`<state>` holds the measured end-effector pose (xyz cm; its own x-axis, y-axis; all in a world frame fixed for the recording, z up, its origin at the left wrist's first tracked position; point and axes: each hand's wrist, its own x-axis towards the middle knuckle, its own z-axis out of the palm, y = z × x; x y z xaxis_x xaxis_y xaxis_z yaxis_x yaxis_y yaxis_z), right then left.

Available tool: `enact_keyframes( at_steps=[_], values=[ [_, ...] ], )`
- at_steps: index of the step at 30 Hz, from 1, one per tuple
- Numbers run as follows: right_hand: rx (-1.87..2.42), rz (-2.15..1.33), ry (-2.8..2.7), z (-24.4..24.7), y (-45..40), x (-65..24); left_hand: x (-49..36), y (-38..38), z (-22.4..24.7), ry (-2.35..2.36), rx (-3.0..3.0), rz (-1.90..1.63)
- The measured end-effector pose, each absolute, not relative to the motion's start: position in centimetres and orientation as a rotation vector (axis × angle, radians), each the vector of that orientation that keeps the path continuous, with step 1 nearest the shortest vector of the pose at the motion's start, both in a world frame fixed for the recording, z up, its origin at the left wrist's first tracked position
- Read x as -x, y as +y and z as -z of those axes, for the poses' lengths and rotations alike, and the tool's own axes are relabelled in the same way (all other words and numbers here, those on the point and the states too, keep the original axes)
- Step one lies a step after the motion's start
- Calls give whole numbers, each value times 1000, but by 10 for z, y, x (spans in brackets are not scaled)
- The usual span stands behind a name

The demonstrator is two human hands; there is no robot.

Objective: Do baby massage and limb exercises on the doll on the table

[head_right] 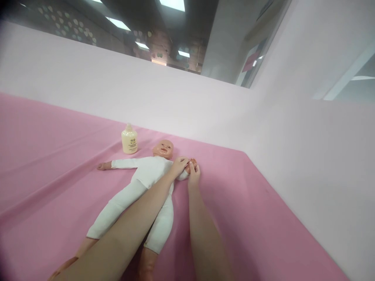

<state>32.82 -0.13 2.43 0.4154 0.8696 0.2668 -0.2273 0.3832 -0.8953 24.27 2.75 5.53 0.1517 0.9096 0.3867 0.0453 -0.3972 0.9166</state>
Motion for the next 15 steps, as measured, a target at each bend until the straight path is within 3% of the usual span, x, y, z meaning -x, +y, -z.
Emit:
enact_keyframes(
  at_steps=[15],
  values=[
    [1112, -707, -897, -33, -16, -335, -245, 24, -56, 871, -1619, -1269]
  ],
)
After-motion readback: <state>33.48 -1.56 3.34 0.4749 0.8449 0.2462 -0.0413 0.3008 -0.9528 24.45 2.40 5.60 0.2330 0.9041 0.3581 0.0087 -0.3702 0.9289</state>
